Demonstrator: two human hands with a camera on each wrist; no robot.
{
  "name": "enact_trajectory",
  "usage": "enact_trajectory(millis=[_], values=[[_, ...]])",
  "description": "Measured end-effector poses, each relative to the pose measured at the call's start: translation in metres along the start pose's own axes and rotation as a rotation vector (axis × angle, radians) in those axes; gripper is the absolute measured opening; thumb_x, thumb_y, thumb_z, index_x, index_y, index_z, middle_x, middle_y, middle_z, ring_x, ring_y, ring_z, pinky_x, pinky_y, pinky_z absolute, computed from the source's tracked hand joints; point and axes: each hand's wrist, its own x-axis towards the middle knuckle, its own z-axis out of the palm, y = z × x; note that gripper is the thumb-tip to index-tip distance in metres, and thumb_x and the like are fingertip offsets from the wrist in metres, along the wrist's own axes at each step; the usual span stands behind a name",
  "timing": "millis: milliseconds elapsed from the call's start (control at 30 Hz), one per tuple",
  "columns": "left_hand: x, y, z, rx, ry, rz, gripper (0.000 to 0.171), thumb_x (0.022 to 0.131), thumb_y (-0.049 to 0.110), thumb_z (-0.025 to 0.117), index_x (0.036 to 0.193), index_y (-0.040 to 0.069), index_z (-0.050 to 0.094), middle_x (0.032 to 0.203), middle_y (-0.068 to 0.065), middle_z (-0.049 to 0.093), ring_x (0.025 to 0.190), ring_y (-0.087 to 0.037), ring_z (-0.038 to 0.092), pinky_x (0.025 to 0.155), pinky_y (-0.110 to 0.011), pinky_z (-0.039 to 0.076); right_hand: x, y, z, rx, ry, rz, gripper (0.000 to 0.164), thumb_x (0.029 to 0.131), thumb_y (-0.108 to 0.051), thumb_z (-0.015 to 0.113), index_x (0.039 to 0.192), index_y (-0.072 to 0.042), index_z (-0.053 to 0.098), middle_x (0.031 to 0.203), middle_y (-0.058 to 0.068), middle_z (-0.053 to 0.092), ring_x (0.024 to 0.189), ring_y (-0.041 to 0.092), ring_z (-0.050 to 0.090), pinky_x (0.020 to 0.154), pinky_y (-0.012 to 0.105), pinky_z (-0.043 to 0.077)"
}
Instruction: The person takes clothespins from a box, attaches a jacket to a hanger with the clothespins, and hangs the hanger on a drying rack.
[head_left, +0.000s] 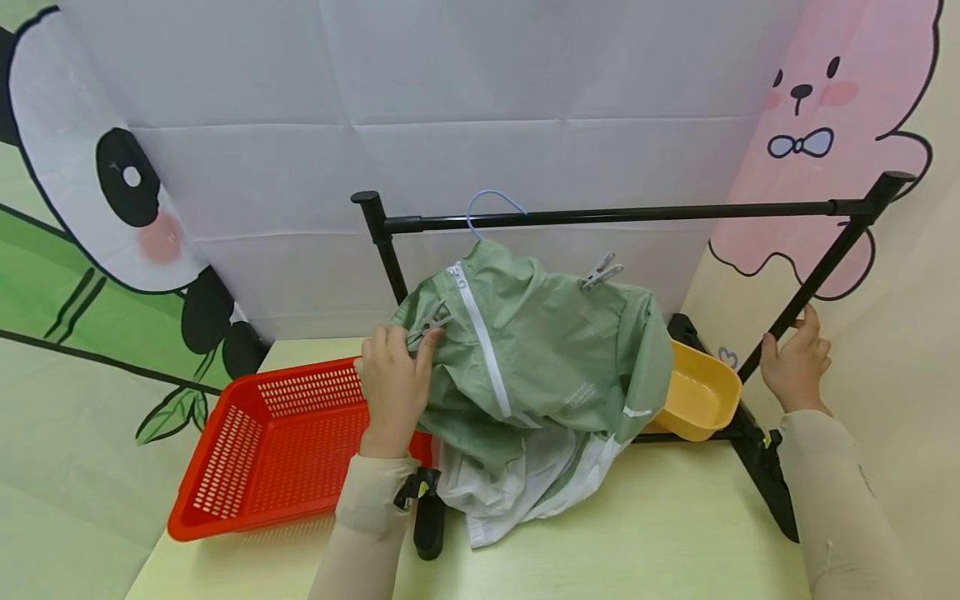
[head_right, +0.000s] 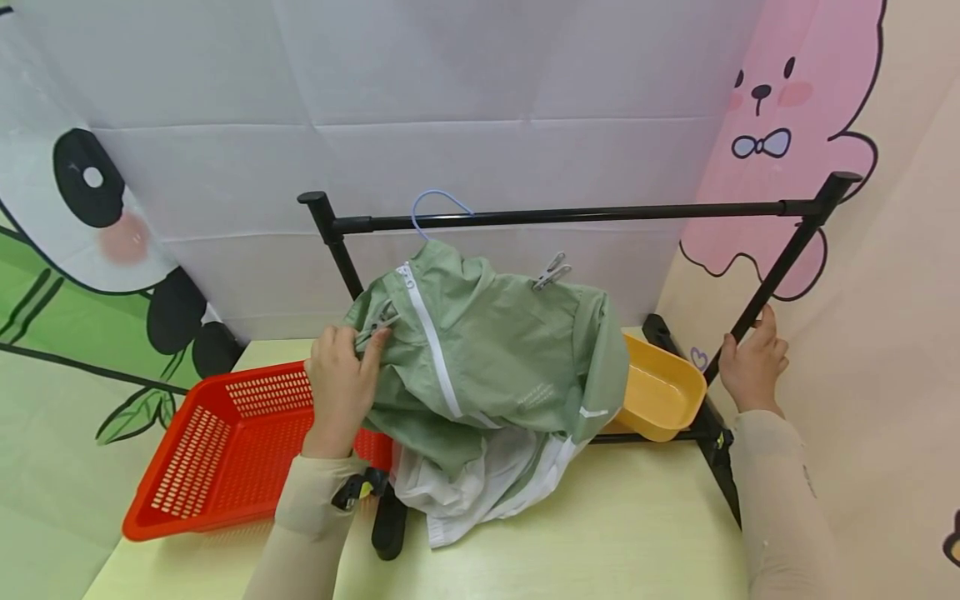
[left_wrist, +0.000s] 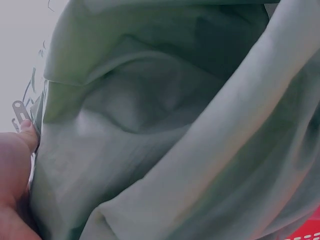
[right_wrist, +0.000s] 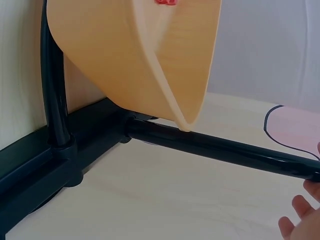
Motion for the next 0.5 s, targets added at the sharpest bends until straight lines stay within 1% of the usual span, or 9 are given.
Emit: enact_trajectory(millis=[133, 333, 400, 500], values=[[0.0015, -0.0007, 0.0009, 0.007, -0.005, -0.017, 0.080, 0.090, 0.074, 0.026, 0.081, -0.001, 0.051, 0.080, -0.018, 0.045, 0.073, -0.039, 0.045, 0.063, -0.050, 0.031, 0.0001, -0.0001, 0.0002, -0.004, -0.006, 0.002, 0.068, 0.103, -0.015, 0.040, 0.153, 0.000, -0.003, 0.139, 0.038, 0.029, 0.121, 0.055, 0.023, 0.093, 0.063, 0.015], [0.0036, -0.0011, 0.0017, 0.026, -0.032, -0.048, 0.077, 0.090, 0.072, 0.028, 0.083, -0.001, 0.052, 0.083, -0.018, 0.047, 0.074, -0.039, 0.045, 0.063, -0.048, 0.029, 0.0002, 0.0012, 0.0007, -0.007, 0.000, -0.016, 0.067, 0.102, -0.014, 0.039, 0.153, 0.002, -0.003, 0.138, 0.039, 0.029, 0.119, 0.055, 0.023, 0.091, 0.064, 0.015], [0.0046, -0.0009, 0.0020, 0.030, -0.042, -0.056, 0.073, 0.092, 0.069, 0.032, 0.084, -0.001, 0.051, 0.083, -0.018, 0.047, 0.074, -0.039, 0.045, 0.063, -0.048, 0.029, 0.0001, 0.0017, 0.0008, -0.009, 0.002, -0.023, 0.068, 0.102, -0.014, 0.039, 0.153, 0.002, -0.003, 0.138, 0.039, 0.029, 0.119, 0.056, 0.023, 0.091, 0.064, 0.015], [0.0057, -0.0011, 0.0026, 0.038, -0.054, -0.068, 0.063, 0.096, 0.061, 0.044, 0.083, 0.000, 0.050, 0.084, -0.018, 0.046, 0.074, -0.038, 0.044, 0.064, -0.048, 0.029, 0.0000, 0.0019, 0.0007, -0.012, 0.003, -0.030, 0.068, 0.102, -0.015, 0.039, 0.152, 0.002, -0.003, 0.138, 0.039, 0.029, 0.119, 0.056, 0.023, 0.091, 0.064, 0.015]])
